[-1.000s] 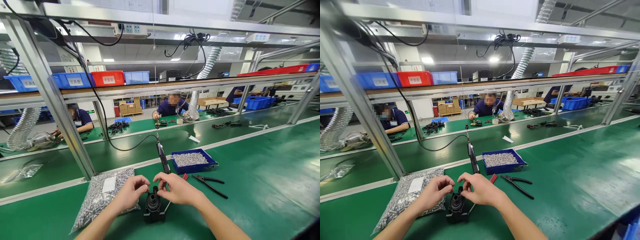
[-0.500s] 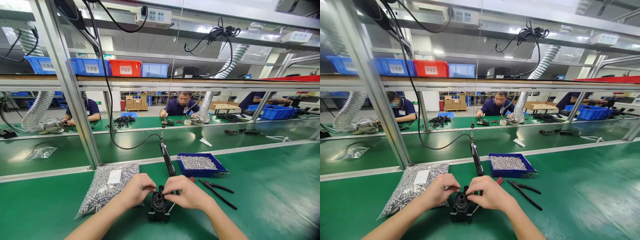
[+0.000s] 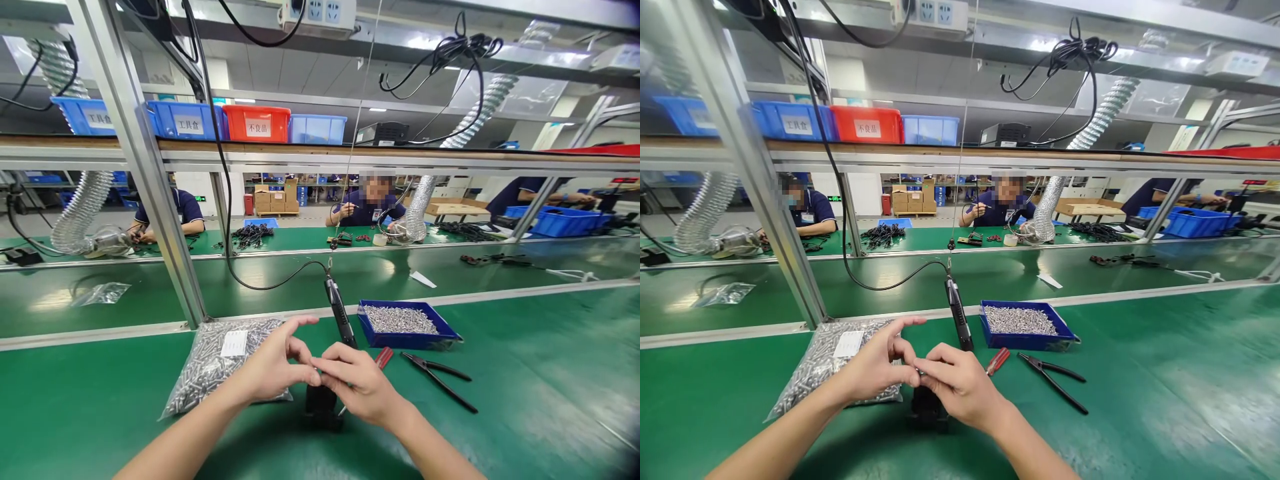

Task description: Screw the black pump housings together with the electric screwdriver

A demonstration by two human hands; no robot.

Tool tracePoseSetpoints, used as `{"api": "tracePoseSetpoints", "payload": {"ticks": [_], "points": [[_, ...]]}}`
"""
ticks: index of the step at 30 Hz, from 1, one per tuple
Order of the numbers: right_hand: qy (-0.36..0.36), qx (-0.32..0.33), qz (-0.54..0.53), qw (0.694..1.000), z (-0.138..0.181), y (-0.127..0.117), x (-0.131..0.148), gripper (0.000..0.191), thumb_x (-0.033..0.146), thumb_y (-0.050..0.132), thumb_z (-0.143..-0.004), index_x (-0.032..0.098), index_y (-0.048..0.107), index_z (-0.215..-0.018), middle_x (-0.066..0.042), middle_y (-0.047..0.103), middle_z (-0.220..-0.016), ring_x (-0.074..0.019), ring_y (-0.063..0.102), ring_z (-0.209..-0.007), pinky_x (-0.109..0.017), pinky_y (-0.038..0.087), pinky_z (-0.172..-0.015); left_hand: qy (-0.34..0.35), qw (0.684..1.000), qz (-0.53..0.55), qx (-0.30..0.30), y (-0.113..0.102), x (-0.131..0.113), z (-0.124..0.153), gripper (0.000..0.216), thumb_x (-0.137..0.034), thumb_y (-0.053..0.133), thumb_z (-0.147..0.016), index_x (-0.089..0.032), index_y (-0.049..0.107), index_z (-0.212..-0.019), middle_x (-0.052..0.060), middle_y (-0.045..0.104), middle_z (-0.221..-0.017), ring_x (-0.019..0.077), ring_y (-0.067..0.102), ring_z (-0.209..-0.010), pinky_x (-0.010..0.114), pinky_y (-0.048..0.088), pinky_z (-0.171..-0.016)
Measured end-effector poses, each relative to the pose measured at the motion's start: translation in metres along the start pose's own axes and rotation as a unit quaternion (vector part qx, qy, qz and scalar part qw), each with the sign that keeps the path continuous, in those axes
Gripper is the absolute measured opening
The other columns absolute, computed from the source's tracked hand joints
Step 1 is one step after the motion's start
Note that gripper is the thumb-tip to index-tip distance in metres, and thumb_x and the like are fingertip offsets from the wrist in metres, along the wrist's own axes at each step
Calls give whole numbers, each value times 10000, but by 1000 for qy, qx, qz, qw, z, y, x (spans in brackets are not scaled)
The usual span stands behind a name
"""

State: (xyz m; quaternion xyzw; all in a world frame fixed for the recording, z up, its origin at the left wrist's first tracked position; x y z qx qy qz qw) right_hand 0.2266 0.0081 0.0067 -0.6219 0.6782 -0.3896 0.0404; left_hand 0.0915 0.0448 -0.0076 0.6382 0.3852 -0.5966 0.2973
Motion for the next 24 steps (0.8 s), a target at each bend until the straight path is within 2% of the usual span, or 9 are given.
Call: {"api": "tracePoseSetpoints", "payload": {"ticks": [4,6,8,10,11,13,16,20,24], "points": [[-3,-21,-19,1000,0,-8,7,219,207,700,-1020,261,798,-1208,-62,660,-935,-156,631,-772,-270,497,-647,-18,1000,-6,18,8,3,0,944,-163,926,-687,-206,429,-1488,3,763,-766,224,726,-761,327,540,-761],[7,-14,-31,999,1,-16,10,169,208,717,-997,238,813,-1133,-60,676,-903,-157,634,-750,-277,490,-642,10,999,-42,16,3,2,-3,758,-187,867,-774,-211,491,-1431,23,769,-837,218,715,-802,346,547,-803],[37,25,-48,998,3,-20,10,122,222,745,-960,228,822,-1054,-51,698,-862,-161,645,-732,-287,483,-645,68,982,-176,-6,-7,-1,-7,371,-223,773,-884,-213,645,-1232,60,749,-972,231,679,-938,387,531,-902],[71,88,-52,992,7,-18,9,94,228,751,-930,228,825,-987,-33,708,-803,-160,642,-693,-291,454,-624,86,925,-368,-23,-13,7,-10,76,-255,735,-928,-198,731,-978,95,689,-1095,276,609,-1086,444,491,-989],[81,114,-46,989,9,-16,9,91,224,744,-918,225,824,-960,-26,706,-772,-158,632,-672,-292,432,-607,70,888,-455,-22,-16,16,-11,75,-263,753,-915,-190,746,-899,114,658,-1141,312,573,-1149,479,474,-1016],[89,142,-28,985,12,-14,8,94,206,728,-890,213,819,-914,-16,694,-733,-152,606,-640,-292,387,-578,19,822,-568,-21,-20,37,-13,77,-247,766,-881,-173,770,-860,156,620,-1212,384,525,-1247,550,450,-1056],[85,151,-6,985,13,-9,6,90,173,717,-855,202,800,-872,-5,675,-720,-140,582,-631,-288,352,-567,-25,764,-644,-39,-22,51,-11,132,-167,669,-859,-135,797,-863,228,584,-1358,468,435,-1414,631,358,-1169],[71,145,19,987,14,-3,5,107,133,701,-826,210,773,-849,17,654,-709,-126,563,-618,-286,332,-562,-80,741,-667,-21,-18,55,-9,263,-174,619,-834,-79,825,-968,295,492,-1538,518,301,-1541,673,231,-1261],[59,157,53,984,14,0,6,68,168,742,-846,230,760,-869,25,663,-718,-137,574,-640,-302,323,-571,-110,739,-665,15,-8,57,-9,540,-414,654,-895,21,770,-1193,351,400,-1606,514,186,-1591,673,145,-1302]]}}
Point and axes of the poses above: each hand's wrist, its own z-axis away from the middle knuckle, its own y-axis out of the palm, x = y × z, the point moved 9 cm from there along -z, towards the middle knuckle
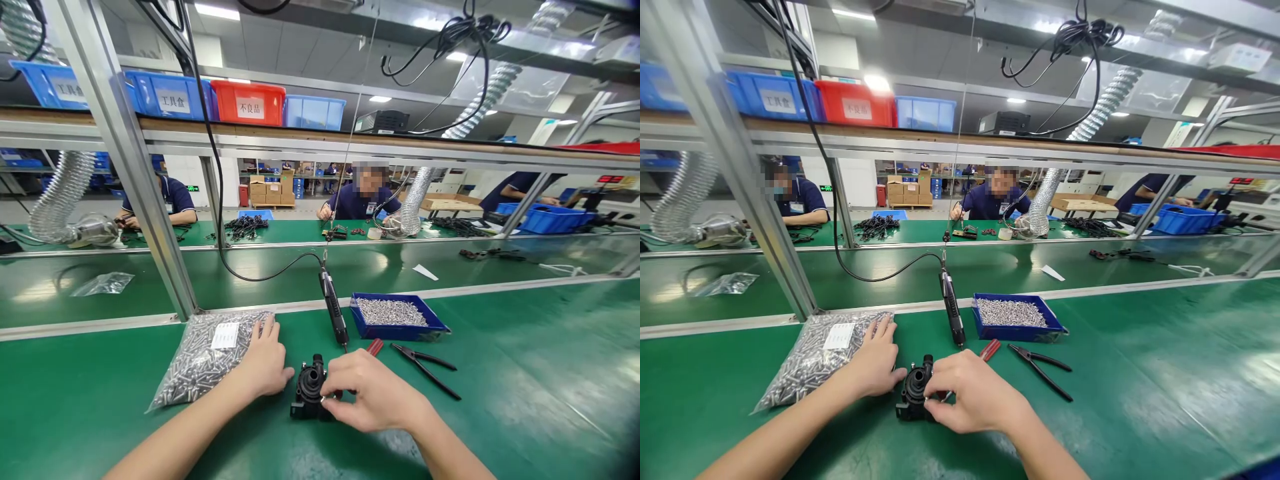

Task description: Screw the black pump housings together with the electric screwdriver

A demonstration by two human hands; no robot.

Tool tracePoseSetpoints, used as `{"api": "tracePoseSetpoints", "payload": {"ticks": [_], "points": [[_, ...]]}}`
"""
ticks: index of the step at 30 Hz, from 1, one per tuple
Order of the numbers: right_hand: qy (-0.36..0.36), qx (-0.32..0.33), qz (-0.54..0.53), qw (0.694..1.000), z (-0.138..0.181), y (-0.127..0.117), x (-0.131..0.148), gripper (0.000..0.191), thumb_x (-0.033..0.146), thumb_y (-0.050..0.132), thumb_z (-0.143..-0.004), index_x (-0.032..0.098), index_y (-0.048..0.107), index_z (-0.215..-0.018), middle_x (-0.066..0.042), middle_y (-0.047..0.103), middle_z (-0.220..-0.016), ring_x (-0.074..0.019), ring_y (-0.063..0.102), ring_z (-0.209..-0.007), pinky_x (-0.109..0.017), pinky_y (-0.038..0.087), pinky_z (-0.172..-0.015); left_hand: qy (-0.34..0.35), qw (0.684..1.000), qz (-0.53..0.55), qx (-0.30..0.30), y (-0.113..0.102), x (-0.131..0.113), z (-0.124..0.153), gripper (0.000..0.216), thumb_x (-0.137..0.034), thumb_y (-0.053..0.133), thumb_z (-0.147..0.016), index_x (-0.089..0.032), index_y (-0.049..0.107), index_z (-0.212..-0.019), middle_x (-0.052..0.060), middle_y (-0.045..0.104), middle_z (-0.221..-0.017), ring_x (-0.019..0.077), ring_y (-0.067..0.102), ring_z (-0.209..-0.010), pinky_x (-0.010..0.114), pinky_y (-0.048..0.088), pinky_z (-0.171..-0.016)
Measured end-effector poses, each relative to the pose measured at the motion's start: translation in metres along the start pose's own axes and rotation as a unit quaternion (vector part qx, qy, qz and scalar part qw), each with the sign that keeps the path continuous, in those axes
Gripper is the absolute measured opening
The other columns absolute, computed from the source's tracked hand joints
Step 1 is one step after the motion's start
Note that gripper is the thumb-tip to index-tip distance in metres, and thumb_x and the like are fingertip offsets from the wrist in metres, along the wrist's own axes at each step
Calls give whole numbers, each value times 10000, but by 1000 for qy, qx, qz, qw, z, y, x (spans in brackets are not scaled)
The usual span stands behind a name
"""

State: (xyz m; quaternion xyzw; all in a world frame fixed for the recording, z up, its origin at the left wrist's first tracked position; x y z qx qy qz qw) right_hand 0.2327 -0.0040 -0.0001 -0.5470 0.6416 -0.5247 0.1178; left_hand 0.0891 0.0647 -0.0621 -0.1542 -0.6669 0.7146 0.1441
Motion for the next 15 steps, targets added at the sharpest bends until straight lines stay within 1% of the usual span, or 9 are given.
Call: {"api": "tracePoseSetpoints", "payload": {"ticks": [2,4,7,9,11,12,13,14,15], "points": [[-2,-2,12,1000,0,-3,0,65,231,790,-856,234,762,-914,23,678,-732,-145,583,-649,-310,328,-578,4,1000,2,17,6,-6,1,553,-407,668,-884,24,760,-1218,347,405,-1607,509,174,-1595,680,132,-1304],[-5,-17,0,1000,1,-8,-1,84,242,784,-871,229,760,-951,23,681,-740,-141,585,-643,-308,351,-589,14,1000,1,21,14,-13,2,459,-300,662,-859,3,780,-1182,331,430,-1599,506,183,-1595,690,125,-1302],[-20,-62,-19,998,0,-18,-3,68,203,690,-928,216,753,-951,17,665,-724,-138,575,-631,-304,373,-597,28,1000,-4,-5,21,-20,1,388,-210,648,-820,-6,799,-1113,335,450,-1578,517,198,-1587,700,128,-1297],[-4,-109,-3,994,0,-25,-14,110,209,641,-976,211,748,-949,4,664,-738,-144,572,-643,-308,383,-609,27,999,0,-27,20,-19,-1,371,-182,626,-829,4,789,-1106,343,452,-1567,517,231,-1576,695,150,-1293],[36,-158,13,987,0,-30,-32,144,223,609,-1014,208,743,-962,-14,675,-787,-151,582,-675,-308,408,-639,19,998,19,-55,11,-13,-1,314,-167,596,-865,-17,780,-1069,326,450,-1569,503,257,-1568,680,188,-1283],[60,-179,17,982,1,-31,-43,150,231,603,-1023,208,741,-970,-22,677,-810,-156,587,-688,-308,419,-651,16,997,34,-70,4,-8,1,269,-164,577,-893,-40,772,-1031,310,474,-1549,490,295,-1550,663,236,-1264],[82,-196,18,977,1,-32,-54,152,239,603,-1027,208,741,-973,-28,675,-823,-162,590,-696,-309,425,-655,13,995,55,-82,-5,-3,3,231,-162,554,-923,-67,754,-990,293,531,-1489,467,377,-1503,628,314,-1223],[101,-207,17,973,2,-31,-63,152,245,605,-1027,209,742,-969,-32,671,-827,-167,591,-698,-310,427,-652,9,993,81,-86,-14,2,7,209,-161,526,-952,-96,725,-957,267,610,-1375,430,495,-1402,571,406,-1144],[114,-212,15,971,2,-28,-70,153,249,609,-1025,210,743,-962,-33,668,-824,-172,593,-701,-312,427,-651,6,990,111,-83,-22,7,11,198,-161,497,-978,-127,686,-931,223,678,-1218,378,602,-1244,498,475,-1024]]}}
Point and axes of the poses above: each hand's wrist, its own z-axis away from the middle knuckle, its own y-axis out of the palm, x = y × z, the point moved 9 cm from there along -z, towards the middle knuckle
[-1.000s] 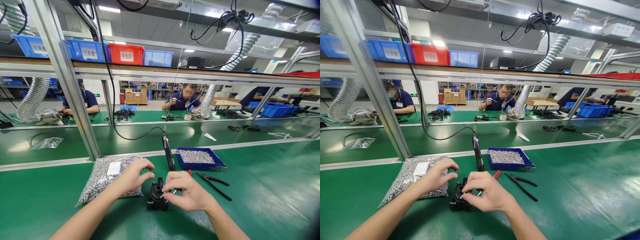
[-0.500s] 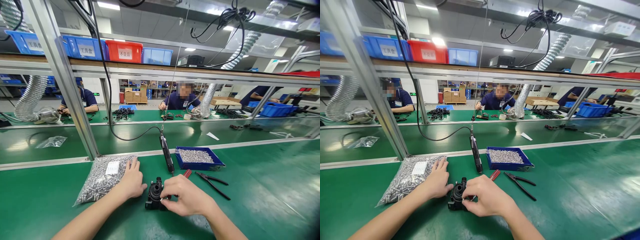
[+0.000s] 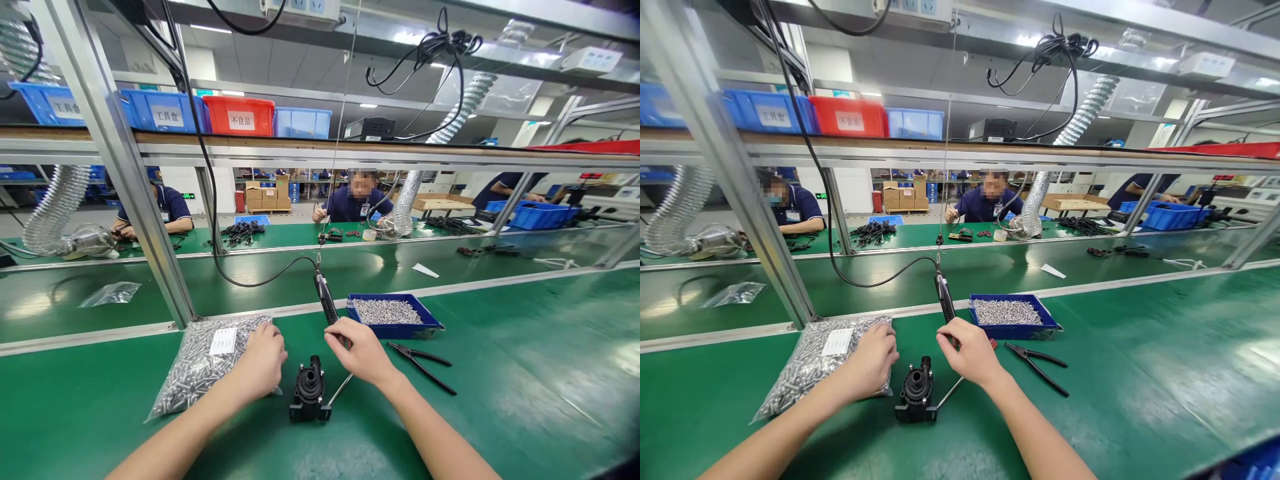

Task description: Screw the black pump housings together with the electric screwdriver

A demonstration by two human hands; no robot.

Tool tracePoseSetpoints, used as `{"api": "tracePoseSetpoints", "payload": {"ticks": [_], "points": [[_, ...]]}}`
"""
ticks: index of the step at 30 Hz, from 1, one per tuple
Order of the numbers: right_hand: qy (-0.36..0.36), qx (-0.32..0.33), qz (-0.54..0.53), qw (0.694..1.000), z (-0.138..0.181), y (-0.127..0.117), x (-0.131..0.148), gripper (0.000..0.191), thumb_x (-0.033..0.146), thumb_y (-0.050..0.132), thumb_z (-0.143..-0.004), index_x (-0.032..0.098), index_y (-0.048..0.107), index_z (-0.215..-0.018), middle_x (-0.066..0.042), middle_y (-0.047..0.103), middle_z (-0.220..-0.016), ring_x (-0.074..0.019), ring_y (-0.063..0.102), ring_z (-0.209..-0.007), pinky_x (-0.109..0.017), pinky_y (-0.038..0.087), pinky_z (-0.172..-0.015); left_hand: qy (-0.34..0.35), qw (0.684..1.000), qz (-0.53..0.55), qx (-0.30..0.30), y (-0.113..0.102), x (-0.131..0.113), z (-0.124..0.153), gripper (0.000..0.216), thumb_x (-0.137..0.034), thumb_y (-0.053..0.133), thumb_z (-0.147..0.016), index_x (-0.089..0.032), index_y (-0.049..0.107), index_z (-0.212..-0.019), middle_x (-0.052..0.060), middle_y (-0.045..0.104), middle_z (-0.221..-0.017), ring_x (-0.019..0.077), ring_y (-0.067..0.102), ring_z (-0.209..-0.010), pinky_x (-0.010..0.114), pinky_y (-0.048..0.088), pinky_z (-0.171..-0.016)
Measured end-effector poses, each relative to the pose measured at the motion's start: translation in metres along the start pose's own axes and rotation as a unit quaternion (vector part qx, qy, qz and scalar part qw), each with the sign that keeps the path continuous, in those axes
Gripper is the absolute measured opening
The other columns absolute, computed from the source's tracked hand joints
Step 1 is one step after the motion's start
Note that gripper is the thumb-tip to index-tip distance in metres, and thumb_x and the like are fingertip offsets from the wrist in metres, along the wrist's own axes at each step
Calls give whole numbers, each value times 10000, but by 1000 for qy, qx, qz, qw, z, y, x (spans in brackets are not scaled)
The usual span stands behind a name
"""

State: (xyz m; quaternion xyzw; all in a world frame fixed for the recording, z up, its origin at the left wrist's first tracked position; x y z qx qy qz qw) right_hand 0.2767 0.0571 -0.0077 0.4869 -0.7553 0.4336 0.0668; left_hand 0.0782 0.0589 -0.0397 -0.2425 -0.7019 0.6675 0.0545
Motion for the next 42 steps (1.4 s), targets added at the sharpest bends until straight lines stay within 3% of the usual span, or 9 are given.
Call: {"api": "tracePoseSetpoints", "payload": {"ticks": [3,14,18,24,27,30,34,39,42], "points": [[6,15,-21,1000,1,11,-6,153,240,621,-1018,220,744,-929,-27,670,-818,-176,607,-720,-310,436,-663,-26,996,83,26,-20,4,13,171,-174,461,-1017,-197,568,-886,74,678,-865,252,626,-822,352,425,-722],[-41,-9,-28,999,2,10,3,153,233,618,-1032,218,734,-934,-24,690,-851,-173,634,-773,-311,453,-714,2,967,248,64,-16,-16,28,172,-63,494,-910,-200,585,-862,-5,657,-831,166,650,-717,288,441,-724],[-49,-1,-28,998,2,12,5,161,231,622,-1021,211,738,-911,-24,673,-822,-168,619,-735,-308,443,-680,30,983,165,70,-13,-14,28,146,-85,606,-855,-204,691,-858,31,688,-950,220,655,-909,315,462,-814],[-75,17,-30,997,5,14,11,165,235,614,-1023,204,741,-922,-41,684,-834,-182,629,-753,-312,456,-677,92,969,74,217,20,-18,42,317,-71,791,-721,-266,843,-965,54,774,-1012,293,721,-988,339,530,-828],[-82,26,-27,996,6,15,9,158,233,618,-1022,202,741,-928,-41,685,-837,-182,630,-755,-310,452,-677,65,959,68,267,40,-21,47,325,-40,860,-655,-255,854,-898,43,802,-856,302,763,-875,319,539,-735],[-85,26,-29,996,6,14,8,159,234,618,-1021,202,740,-924,-39,681,-823,-180,627,-743,-307,448,-671,42,957,28,286,49,-22,54,269,61,738,-661,-189,805,-736,51,766,-694,279,757,-725,288,474,-614],[-82,22,-27,996,5,10,7,157,227,618,-1018,204,737,-919,-38,687,-830,-178,630,-746,-305,449,-672,54,970,-18,236,25,-25,58,330,89,578,-710,-161,764,-818,81,774,-787,277,740,-773,292,425,-609],[-85,13,-21,996,3,8,6,166,231,614,-1021,203,743,-920,-41,694,-831,-177,628,-743,-309,451,-668,84,981,170,46,-35,-33,45,203,-106,622,-900,-223,783,-865,18,775,-854,207,701,-815,291,483,-752],[-86,12,-17,996,3,10,5,175,233,609,-1023,201,744,-917,-45,696,-830,-182,631,-747,-314,459,-674,114,966,233,1,-41,-40,40,239,-136,604,-943,-234,822,-958,17,804,-899,191,727,-832,280,509,-794]]}}
Point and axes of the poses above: each hand's wrist, its own z-axis away from the middle knuckle, its own y-axis out of the palm, x = y × z, the point moved 9 cm from there along -z, towards the middle knuckle
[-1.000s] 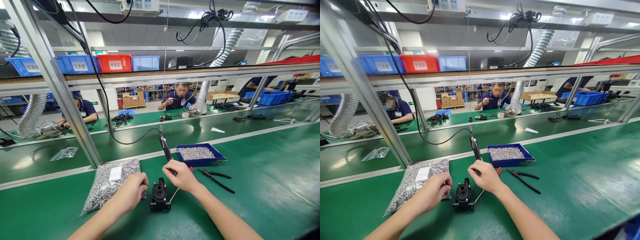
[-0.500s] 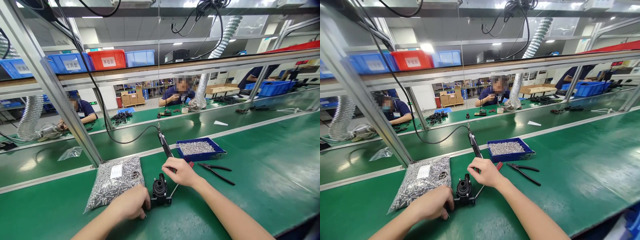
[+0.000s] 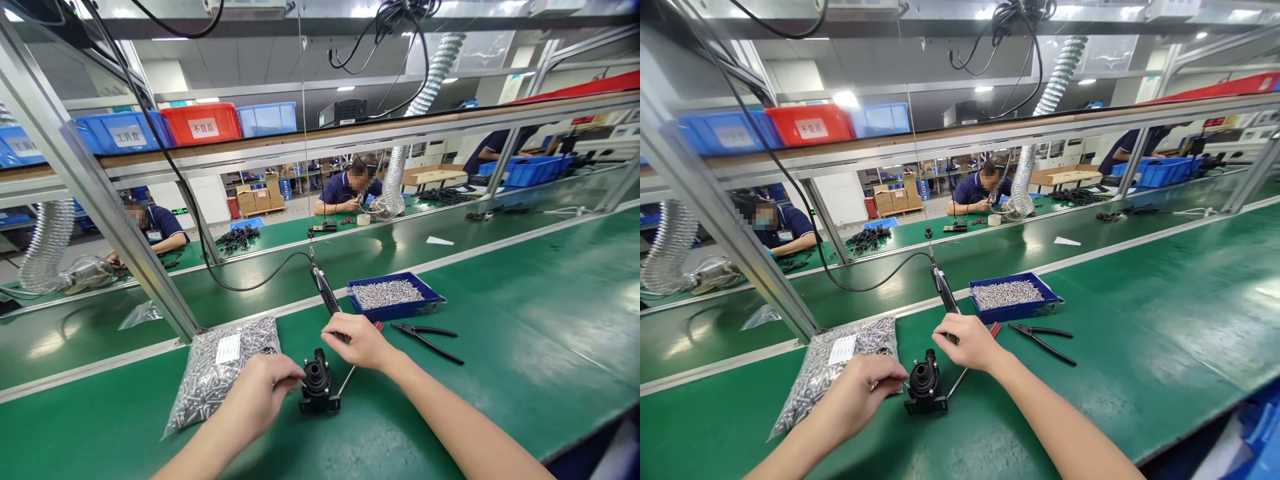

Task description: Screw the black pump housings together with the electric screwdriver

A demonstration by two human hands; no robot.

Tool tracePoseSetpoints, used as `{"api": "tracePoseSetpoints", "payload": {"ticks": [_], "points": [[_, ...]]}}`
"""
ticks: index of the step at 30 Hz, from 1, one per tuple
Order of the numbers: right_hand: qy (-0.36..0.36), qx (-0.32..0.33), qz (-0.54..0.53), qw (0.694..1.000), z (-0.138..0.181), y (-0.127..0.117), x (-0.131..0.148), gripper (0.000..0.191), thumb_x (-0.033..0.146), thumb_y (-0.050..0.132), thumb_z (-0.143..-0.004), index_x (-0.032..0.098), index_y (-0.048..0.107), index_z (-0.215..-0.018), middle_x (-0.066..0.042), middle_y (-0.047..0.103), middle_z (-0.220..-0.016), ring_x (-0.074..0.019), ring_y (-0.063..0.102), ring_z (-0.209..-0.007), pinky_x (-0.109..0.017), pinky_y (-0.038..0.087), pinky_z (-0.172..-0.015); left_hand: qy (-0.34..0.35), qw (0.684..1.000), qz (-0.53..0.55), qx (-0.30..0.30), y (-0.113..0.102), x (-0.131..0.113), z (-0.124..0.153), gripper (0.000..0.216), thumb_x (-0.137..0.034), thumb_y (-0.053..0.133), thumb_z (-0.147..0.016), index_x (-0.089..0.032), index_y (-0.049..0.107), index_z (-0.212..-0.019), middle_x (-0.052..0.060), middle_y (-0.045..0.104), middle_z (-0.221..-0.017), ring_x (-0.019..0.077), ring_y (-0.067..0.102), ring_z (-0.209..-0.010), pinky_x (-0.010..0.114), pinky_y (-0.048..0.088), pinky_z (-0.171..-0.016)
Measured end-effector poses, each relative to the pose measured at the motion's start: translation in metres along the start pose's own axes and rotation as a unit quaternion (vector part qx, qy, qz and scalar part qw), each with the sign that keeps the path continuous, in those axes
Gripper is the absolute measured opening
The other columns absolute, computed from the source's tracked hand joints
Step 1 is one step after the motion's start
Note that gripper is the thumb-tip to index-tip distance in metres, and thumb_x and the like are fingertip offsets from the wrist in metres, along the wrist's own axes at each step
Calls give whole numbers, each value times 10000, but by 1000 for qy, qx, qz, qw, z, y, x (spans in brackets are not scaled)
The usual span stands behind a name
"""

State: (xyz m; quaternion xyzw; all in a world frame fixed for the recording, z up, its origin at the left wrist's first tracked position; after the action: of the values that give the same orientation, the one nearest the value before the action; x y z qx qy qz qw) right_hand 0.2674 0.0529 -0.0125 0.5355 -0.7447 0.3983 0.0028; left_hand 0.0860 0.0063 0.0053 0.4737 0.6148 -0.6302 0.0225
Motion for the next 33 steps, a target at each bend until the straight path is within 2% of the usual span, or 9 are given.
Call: {"api": "tracePoseSetpoints", "payload": {"ticks": [4,8,15,21,24,26,28,31,33], "points": [[5,-4,2,1000,0,-1,-2,170,234,611,-1022,203,746,-924,-46,699,-837,-186,634,-754,-318,468,-682,-9,1000,10,14,13,3,-2,270,-126,601,-940,-244,831,-1017,11,827,-976,201,761,-886,284,533,-838],[7,-5,3,1000,0,-2,-3,178,245,607,-1026,205,750,-926,-47,696,-832,-188,636,-756,-320,483,-695,-26,999,21,2,15,9,-2,309,-134,614,-930,-249,790,-1156,3,826,-1046,211,771,-974,295,545,-906],[15,-13,12,1000,-2,-3,-5,200,263,608,-1027,197,754,-908,-48,697,-818,-181,631,-732,-311,463,-667,34,999,-1,-24,20,6,2,472,-129,549,-944,-240,659,-1389,30,792,-1035,212,739,-933,341,544,-901],[64,-32,-11,997,1,-7,-13,207,301,627,-1003,208,766,-881,-43,683,-797,-182,609,-713,-327,449,-675,20,999,-23,-15,28,4,3,444,-85,538,-934,-221,689,-1329,48,767,-1016,220,710,-911,344,547,-881],[124,-88,-12,988,-6,-21,-33,238,355,607,-1016,205,769,-930,-75,708,-877,-204,629,-765,-331,482,-678,-26,1000,-15,-3,26,8,4,520,-97,668,-856,-261,682,-1350,63,741,-1184,259,689,-1101,386,522,-1032],[181,-133,-15,974,-17,-32,-57,263,396,604,-1011,186,761,-1034,-114,720,-1004,-231,657,-866,-339,528,-717,-63,998,10,-14,23,14,4,711,-149,774,-779,-289,596,-1453,94,630,-1406,303,592,-1300,429,468,-1143],[241,-159,-27,957,-33,-40,-87,334,435,670,-961,165,738,-1145,-150,705,-1133,-260,667,-986,-359,561,-803,-95,994,52,-13,27,23,2,861,-214,824,-730,-288,497,-1523,121,512,-1530,332,503,-1398,457,445,-1178],[315,-140,-80,935,-57,-33,-129,458,500,796,-859,145,728,-1140,-164,704,-1148,-285,666,-1066,-366,565,-885,-112,984,135,15,52,38,-3,813,-276,798,-754,-241,472,-1498,142,537,-1507,329,525,-1381,466,433,-1189],[350,-96,-145,920,-65,-16,-147,480,569,814,-842,130,731,-1016,-136,726,-982,-276,692,-951,-356,583,-821,-103,977,187,16,69,45,-7,702,-299,746,-818,-228,481,-1464,135,583,-1468,309,560,-1349,457,427,-1193]]}}
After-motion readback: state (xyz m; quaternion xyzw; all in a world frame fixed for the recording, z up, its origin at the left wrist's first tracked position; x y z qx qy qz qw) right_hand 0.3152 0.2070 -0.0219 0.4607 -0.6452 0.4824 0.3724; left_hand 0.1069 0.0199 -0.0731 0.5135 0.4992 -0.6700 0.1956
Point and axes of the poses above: each hand's wrist, its own z-axis away from the middle knuckle, its own y-axis out of the palm, x = y × z, the point moved 9 cm from there along -z, towards the middle knuckle
